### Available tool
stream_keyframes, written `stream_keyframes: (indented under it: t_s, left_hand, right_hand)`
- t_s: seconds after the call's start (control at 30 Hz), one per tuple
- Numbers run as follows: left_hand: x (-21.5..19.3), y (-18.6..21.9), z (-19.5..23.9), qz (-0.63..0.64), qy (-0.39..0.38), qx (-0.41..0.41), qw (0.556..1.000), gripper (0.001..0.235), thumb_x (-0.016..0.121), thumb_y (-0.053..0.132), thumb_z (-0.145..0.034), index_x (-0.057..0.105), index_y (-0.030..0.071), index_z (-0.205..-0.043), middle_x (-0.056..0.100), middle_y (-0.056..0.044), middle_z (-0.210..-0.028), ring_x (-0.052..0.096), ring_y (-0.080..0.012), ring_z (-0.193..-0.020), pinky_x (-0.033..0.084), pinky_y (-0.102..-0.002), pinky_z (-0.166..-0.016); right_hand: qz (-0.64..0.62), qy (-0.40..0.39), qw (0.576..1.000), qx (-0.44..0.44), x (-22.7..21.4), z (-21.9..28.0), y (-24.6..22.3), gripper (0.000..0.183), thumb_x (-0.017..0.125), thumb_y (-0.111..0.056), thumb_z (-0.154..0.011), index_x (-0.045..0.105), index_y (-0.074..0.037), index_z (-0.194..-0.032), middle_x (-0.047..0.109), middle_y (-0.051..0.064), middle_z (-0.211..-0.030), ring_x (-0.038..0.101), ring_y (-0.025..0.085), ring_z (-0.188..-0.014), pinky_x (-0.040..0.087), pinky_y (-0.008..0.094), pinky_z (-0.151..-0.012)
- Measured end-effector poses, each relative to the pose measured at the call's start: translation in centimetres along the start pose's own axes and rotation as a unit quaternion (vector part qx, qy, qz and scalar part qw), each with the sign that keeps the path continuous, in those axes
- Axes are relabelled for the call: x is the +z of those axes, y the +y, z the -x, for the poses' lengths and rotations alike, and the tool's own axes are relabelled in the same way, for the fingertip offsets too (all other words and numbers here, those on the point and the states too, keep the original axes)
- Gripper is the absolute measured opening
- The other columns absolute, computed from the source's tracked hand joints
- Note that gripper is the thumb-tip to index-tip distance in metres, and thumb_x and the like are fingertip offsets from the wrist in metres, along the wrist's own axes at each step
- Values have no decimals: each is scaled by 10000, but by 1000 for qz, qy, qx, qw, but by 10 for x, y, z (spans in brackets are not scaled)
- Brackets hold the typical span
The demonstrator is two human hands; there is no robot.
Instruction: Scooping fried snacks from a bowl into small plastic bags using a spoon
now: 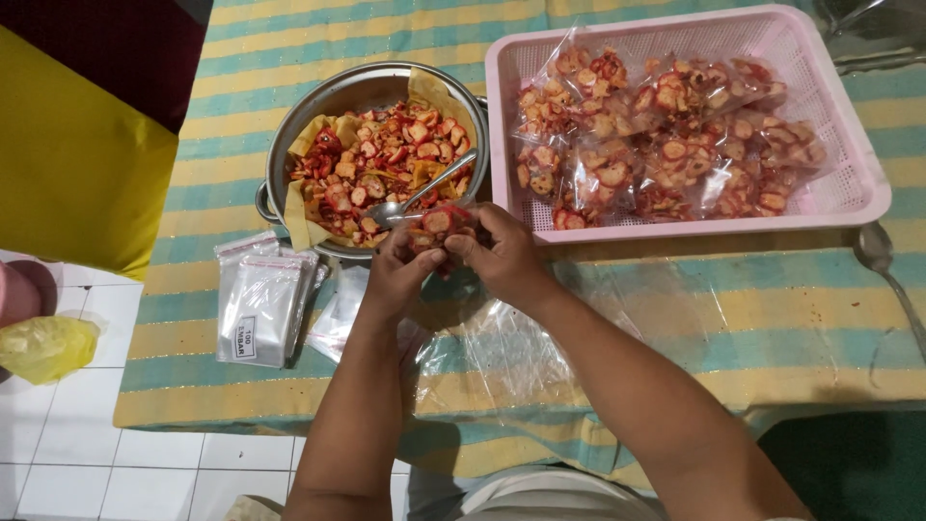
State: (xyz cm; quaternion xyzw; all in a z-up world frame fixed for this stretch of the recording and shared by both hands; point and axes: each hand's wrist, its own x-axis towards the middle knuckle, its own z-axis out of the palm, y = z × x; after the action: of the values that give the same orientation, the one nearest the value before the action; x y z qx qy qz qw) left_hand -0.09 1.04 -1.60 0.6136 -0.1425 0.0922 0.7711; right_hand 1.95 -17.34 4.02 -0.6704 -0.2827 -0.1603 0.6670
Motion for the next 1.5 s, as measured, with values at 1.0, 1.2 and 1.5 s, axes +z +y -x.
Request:
stream_keyframes:
  t_s: [1.0,1.2,1.5]
  left_hand:
    - [19,20,-10,6,53,-39,998,281,879,111,-811,756,15,-1045,775,-137,-865,723,-198,-799,619,-358,-686]
    - [26,42,-10,-8,54,-1,999,215,883,190,-832,735,44,-886,698,-41,-725,606,-128,-688,522,-274,-625]
    - [14,6,-7,-52,45,29,997,308,827,200,-896,726,29,-1131,774,-112,-933,659,-166,-884,557,-370,-832]
  right_hand:
    - [146,21,989,-10,-2,7,19,239,822,-238,-887,752,-58,-1028,703,169,-780,702,296,-733,583,418,-692]
    - [131,32,991,-10,-2,8,21,246,806,-243,-908,651,-71,-824,570,102,-640,525,180,-590,473,338,-544]
    - [164,30,986,-12,-6,14,31,273,815,-235,-911,699,7,-960,689,232,-792,682,325,-718,554,450,-692]
